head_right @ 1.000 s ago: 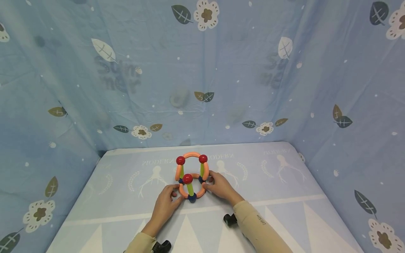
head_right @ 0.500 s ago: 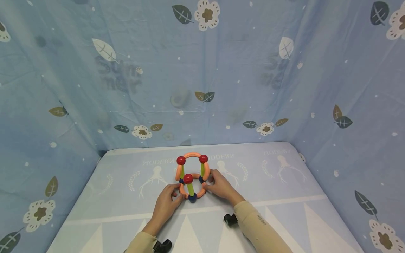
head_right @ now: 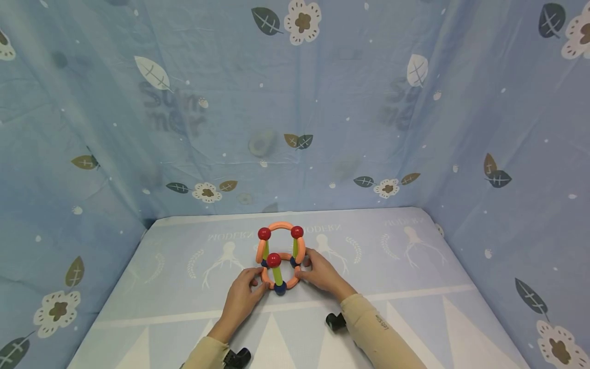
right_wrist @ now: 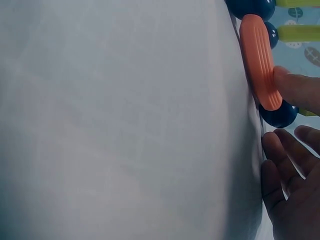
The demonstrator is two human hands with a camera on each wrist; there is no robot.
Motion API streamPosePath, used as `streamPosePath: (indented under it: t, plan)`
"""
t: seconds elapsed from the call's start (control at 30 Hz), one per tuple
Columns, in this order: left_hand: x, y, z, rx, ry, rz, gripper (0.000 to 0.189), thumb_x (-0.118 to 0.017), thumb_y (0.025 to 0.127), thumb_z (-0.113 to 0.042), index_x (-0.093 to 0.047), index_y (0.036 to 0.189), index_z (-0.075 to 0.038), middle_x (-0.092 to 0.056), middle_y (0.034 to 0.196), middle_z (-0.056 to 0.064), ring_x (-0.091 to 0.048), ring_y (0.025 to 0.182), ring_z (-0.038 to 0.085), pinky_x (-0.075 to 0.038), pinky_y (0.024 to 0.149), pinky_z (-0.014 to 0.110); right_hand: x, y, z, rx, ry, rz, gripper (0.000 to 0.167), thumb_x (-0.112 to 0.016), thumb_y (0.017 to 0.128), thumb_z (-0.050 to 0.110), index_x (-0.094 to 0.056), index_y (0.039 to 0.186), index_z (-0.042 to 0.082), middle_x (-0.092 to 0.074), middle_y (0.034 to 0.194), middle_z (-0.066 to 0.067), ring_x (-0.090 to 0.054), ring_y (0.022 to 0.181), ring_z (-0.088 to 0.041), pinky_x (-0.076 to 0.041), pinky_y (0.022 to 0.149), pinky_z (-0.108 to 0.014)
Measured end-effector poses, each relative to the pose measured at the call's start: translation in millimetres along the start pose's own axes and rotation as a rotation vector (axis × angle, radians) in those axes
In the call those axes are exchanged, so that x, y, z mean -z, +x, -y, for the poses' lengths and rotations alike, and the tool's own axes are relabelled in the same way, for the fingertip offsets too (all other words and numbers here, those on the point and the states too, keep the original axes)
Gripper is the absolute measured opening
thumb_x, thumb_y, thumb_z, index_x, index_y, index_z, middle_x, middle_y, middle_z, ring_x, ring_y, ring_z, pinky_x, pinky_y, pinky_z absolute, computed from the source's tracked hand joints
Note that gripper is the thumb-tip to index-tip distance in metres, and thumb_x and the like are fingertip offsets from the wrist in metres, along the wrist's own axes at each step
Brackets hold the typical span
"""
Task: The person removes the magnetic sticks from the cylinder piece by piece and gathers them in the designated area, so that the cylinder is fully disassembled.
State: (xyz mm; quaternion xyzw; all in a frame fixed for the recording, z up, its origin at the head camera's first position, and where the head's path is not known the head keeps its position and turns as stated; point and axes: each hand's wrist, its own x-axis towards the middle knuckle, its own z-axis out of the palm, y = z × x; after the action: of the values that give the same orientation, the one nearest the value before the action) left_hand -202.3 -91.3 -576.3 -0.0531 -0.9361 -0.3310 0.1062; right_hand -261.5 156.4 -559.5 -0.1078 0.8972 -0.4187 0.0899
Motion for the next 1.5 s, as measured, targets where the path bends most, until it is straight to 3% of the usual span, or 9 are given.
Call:
streamPosePath:
  t: [0.23,0.47,0.7,1.03,1.5]
  plan:
    - [3.3,0.6,-1.9,-0.015,-0.002,-0.003,0.044,-0.08,0.089,-0.027,-0.07,0.127,-0.008,-0.063,0.107,0.0,-0.051,0.08,0.009,-0.043,0.066,0.026,-2,-2.4,0,-0.003,0.002,0.006,0.048,-0.082,0.087,0.03,-0.057,0.123,0.009,-0.06,0.102,0.0,-0.052,0.085,-0.017,-0.045,0.074,-0.034]
    - [5.1,3.1,-2.4,-0.027,-0.003,-0.012,0.041,-0.079,0.09,-0.028,-0.071,0.126,-0.009,-0.063,0.102,-0.001,-0.05,0.079,0.011,-0.041,0.067,0.028,-4,-8.2,1,0.045,-0.008,-0.013,0.04,-0.082,0.088,0.029,-0.057,0.112,0.01,-0.058,0.099,-0.002,-0.05,0.081,-0.016,-0.044,0.071,-0.031]
    - [6.8,5.3,-3.2,-0.014,0.017,-0.003,0.042,-0.078,0.091,-0.03,-0.071,0.127,-0.011,-0.064,0.105,0.001,-0.049,0.079,0.01,-0.041,0.067,0.028,-8,-11.5,3,0.053,-0.006,-0.039,0.039,-0.081,0.089,0.028,-0.058,0.115,0.01,-0.058,0.1,-0.003,-0.048,0.08,-0.015,-0.042,0.07,-0.03]
    - [7.1,8.7,2.0,-0.046,0.002,-0.013,0.039,-0.077,0.092,-0.029,-0.071,0.127,-0.012,-0.066,0.107,0.0,-0.051,0.079,0.01,-0.041,0.066,0.027,-17,-19.6,6,0.056,-0.032,-0.09,0.039,-0.081,0.088,0.028,-0.057,0.114,0.01,-0.054,0.097,-0.002,-0.048,0.081,-0.015,-0.041,0.069,-0.03]
    - [8.5,14.4,8.4,-0.048,-0.035,0.014,0.037,-0.076,0.093,-0.026,-0.071,0.127,-0.011,-0.064,0.101,0.001,-0.05,0.079,0.01,-0.041,0.066,0.027,-17,-27.5,10,0.078,-0.064,-0.08,0.043,-0.081,0.088,0.029,-0.058,0.119,0.009,-0.054,0.1,-0.003,-0.049,0.085,-0.016,-0.042,0.072,-0.031]
